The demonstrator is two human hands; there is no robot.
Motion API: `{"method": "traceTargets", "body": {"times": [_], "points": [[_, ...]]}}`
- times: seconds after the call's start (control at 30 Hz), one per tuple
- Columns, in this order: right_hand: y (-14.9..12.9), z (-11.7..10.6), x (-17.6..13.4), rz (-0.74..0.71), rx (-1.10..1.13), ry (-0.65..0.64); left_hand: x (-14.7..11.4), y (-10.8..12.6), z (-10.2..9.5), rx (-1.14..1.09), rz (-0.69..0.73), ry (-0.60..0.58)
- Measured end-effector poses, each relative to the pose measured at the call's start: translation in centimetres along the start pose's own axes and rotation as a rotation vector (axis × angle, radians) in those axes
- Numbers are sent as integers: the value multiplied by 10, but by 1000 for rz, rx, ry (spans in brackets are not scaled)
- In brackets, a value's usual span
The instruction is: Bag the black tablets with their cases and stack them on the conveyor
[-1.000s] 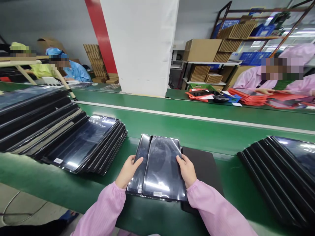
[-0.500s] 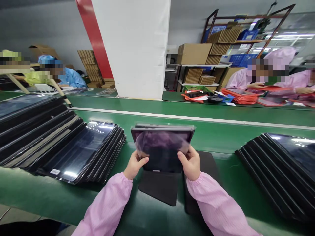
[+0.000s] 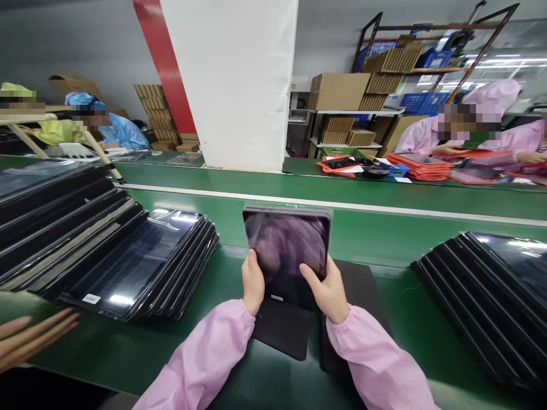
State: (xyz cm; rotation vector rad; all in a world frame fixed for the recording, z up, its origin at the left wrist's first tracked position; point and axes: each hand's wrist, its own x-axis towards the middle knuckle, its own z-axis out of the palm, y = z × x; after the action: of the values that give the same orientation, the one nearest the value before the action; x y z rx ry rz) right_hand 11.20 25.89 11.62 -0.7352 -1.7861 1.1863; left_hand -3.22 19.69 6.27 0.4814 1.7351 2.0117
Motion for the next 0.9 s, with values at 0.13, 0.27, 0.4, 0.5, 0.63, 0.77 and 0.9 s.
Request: {"method": "traceTargets", "body": {"times": [0.13, 0.27, 0.4, 0.5, 0.63, 0.77, 0.9], "points": [[-43, -1, 9, 9, -182, -201, 2, -4, 20, -203, -313, -232], [-50, 6, 16, 72, -290, -213, -8, -18, 29, -438, -494, -468], [-40, 11, 18, 56, -179, -221, -7, -28, 25, -463, -439, -449], [-38, 9, 17, 57, -165, -264, -3, -28, 22, -462, -490, -479], [-33, 7, 17, 44, -126, -280, -1, -24, 20, -453, -568, -507], [-25, 9, 18, -9, -110, -268, -1, -23, 18, -404, -578, -519], [-22, 9, 17, -29, -92, -286, 0, -24, 17, -365, -577, -531]]}}
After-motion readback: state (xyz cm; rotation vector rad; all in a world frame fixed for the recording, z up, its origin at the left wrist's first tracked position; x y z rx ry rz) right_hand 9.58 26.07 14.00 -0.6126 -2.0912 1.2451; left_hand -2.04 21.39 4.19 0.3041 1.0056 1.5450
